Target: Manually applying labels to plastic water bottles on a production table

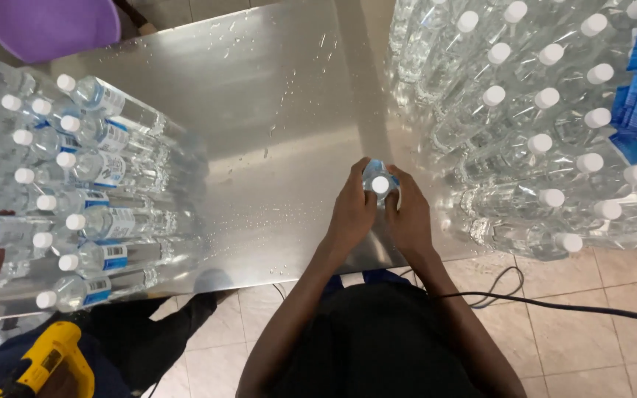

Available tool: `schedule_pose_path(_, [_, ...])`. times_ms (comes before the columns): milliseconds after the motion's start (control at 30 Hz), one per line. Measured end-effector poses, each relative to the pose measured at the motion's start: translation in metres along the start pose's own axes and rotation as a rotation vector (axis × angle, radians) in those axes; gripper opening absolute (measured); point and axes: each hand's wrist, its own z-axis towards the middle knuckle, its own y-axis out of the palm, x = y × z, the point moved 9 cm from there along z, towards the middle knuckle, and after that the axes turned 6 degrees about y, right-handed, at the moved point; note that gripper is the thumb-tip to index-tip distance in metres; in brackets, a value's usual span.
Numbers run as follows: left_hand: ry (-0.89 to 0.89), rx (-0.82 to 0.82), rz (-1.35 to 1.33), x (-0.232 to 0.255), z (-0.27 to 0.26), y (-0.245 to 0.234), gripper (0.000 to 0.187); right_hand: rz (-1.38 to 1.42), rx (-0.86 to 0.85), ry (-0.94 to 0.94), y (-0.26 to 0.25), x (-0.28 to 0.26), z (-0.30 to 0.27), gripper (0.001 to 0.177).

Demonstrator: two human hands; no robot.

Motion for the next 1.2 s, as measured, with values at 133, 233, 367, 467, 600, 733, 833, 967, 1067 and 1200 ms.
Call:
schedule_pose_path(133, [-0.028,-0.001,-0.014,0.005,-0.006,-0.003,0.061,0.024,-0.062,0.063,0.002,0.001,-0.003,0.047])
schedule_pose_path(233, [-0.019,0.038,-0.093,-0.008,-0.011,0.001,0.059,0.076,-0.081,0.069,0.002,-0.006,-0.013,0.051])
schedule_pose_path(367, [0.039,0.194,-0.255,-0.055,0.0,0.016,0.052,0.095,0.005,-0.044,0.006,0.02,-0.006,0.055])
schedule_pose_path(467, [-0.023,0.241,-0.283,-0.048,0.0,0.019,0.044,0.062,-0.018,-0.035,0.004,0.014,-0.007,0.051])
schedule_pose_path(600, [-0.062,0.275,-0.236,-0.05,-0.001,0.018,0.047,0.138,-0.002,0.03,0.006,0.027,-0.004,0.049])
schedule_pose_path(733, [-0.076,0.242,-0.266,-0.055,-0.004,0.017,0.047,0.178,-0.004,0.073,0.012,0.033,-0.001,0.052])
schedule_pose_path(833, [-0.038,0.198,-0.297,-0.061,-0.004,0.024,0.049,0.175,0.023,0.068,0.012,0.041,-0.004,0.056])
schedule_pose_path(967, [0.043,0.188,-0.316,-0.064,-0.008,0.027,0.054,0.209,0.021,0.072,0.017,0.045,-0.008,0.06])
schedule_pose_path(1067, [0.068,0.219,-0.344,-0.078,-0.005,0.029,0.052,0.216,0.038,0.066,0.016,0.046,-0.007,0.06])
schedule_pose_path(1200, [0.142,0.306,-0.449,-0.092,-0.012,0.038,0.052,0.224,0.043,0.056,0.014,0.064,-0.009,0.065])
